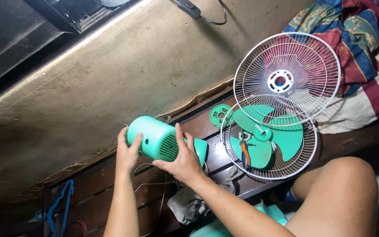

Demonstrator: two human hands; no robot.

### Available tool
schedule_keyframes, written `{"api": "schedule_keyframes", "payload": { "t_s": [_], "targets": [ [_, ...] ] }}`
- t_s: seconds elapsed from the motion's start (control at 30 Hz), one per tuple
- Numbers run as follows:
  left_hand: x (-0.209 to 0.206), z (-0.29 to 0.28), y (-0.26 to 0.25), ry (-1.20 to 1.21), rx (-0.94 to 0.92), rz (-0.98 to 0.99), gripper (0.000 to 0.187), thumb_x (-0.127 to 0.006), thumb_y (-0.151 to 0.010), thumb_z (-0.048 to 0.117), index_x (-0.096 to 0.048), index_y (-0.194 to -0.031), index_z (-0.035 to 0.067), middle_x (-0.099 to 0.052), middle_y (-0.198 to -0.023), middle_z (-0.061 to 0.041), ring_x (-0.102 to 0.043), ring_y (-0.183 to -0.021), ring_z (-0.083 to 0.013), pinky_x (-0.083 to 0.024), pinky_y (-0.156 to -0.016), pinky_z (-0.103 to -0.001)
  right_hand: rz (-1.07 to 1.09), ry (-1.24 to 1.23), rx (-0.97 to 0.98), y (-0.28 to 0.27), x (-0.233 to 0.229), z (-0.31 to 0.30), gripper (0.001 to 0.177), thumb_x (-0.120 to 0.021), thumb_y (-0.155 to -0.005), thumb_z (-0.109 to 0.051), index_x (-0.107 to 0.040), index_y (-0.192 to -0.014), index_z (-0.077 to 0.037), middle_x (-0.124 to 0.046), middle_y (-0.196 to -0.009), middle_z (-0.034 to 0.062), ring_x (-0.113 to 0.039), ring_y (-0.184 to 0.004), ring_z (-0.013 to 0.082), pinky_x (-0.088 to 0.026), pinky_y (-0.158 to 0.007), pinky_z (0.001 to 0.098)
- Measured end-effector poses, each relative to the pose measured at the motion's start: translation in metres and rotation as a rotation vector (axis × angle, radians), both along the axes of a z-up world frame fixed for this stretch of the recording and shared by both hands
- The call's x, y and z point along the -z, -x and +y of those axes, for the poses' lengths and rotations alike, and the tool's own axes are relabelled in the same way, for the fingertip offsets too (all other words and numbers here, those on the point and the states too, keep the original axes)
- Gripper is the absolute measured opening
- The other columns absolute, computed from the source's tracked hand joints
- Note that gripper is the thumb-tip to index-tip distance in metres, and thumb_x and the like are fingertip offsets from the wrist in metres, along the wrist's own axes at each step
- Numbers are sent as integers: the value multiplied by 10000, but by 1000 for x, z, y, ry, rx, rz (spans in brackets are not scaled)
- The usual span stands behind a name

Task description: The person disassembles a green electric fan by removing the rear casing with a screwdriver. They unscrew fasteners, detach the plastic cover, and set it aside, exposing the motor and internal components.

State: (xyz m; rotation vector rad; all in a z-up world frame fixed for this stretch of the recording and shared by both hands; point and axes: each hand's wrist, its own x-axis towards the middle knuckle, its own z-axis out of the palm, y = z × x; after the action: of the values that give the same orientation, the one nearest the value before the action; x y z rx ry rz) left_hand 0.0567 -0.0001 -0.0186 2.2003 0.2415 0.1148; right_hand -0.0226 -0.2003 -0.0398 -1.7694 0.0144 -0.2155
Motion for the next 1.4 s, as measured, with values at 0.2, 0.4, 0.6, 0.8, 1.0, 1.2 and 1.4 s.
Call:
{"api": "schedule_keyframes", "payload": {
  "t_s": [0.2, 0.4, 0.6, 0.8, 1.0, 1.2, 1.4],
  "targets": [
    [-4, 19, -29, -219, 194, -151, 720, -526, -950, 561, -483, -1536, 146, -420, -1613, -212, -357, -1512, -360, -285, -1197, -477, -6, -17, -23, -11, -11, 14, 1323, -949, -613, -422, -153, -1618, -93, -387, -1468, 237, -521, -1289, 420, -480, -1040, 452],
    [-18, 29, -38, -178, 135, 101, 736, -494, -901, 625, -482, -1518, 224, -532, -1503, -164, -481, -1417, -327, -355, -1148, -427, -47, -53, 7, -15, -10, 27, 1332, -962, -607, -365, -115, -1589, -61, -352, -1495, 237, -490, -1310, 424, -469, -1041, 460],
    [-5, 34, -52, -138, 147, 90, 703, -336, -981, 640, -558, -1455, 171, -594, -1465, -144, -515, -1400, -302, -367, -1144, -407, -49, -38, 29, -14, -6, 26, 1296, -964, -601, -335, -155, -1575, -57, -381, -1459, 230, -492, -1321, 398, -468, -1060, 449],
    [7, 34, -60, -117, 169, 40, 706, -371, -971, 625, -605, -1414, 128, -650, -1394, -156, -575, -1357, -306, -408, -1121, -400, -99, -43, 69, -12, -2, 24, 1273, -967, -588, -320, -203, -1560, -19, -400, -1458, 246, -477, -1345, 409, -441, -1084, 459],
    [3, 23, -52, -157, 158, 29, 668, -340, -994, 598, -597, -1427, 159, -594, -1453, -144, -502, -1405, -317, -373, -1137, -411, -91, -18, 80, -6, 5, 18, 1272, -962, -585, -304, -193, -1554, -8, -397, -1450, 260, -440, -1349, 417, -403, -1110, 477],
    [-2, 10, -45, -143, 134, 98, 660, -270, -999, 589, -588, -1435, 209, -581, -1481, -114, -472, -1434, -302, -355, -1159, -407, -51, -76, 67, 6, 14, 6, 1274, -941, -606, -295, -149, -1566, -22, -400, -1420, 261, -436, -1329, 405, -387, -1114, 495],
    [2, 11, -45, -189, 159, 74, 627, -308, -1012, 558, -581, -1442, 193, -546, -1490, -156, -419, -1471, -302, -332, -1168, -401, -25, -116, 37, 10, 17, 1, 1278, -939, -618, -305, -137, -1579, -47, -402, -1432, 253, -455, -1334, 386, -403, -1102, 478]
  ]
}}
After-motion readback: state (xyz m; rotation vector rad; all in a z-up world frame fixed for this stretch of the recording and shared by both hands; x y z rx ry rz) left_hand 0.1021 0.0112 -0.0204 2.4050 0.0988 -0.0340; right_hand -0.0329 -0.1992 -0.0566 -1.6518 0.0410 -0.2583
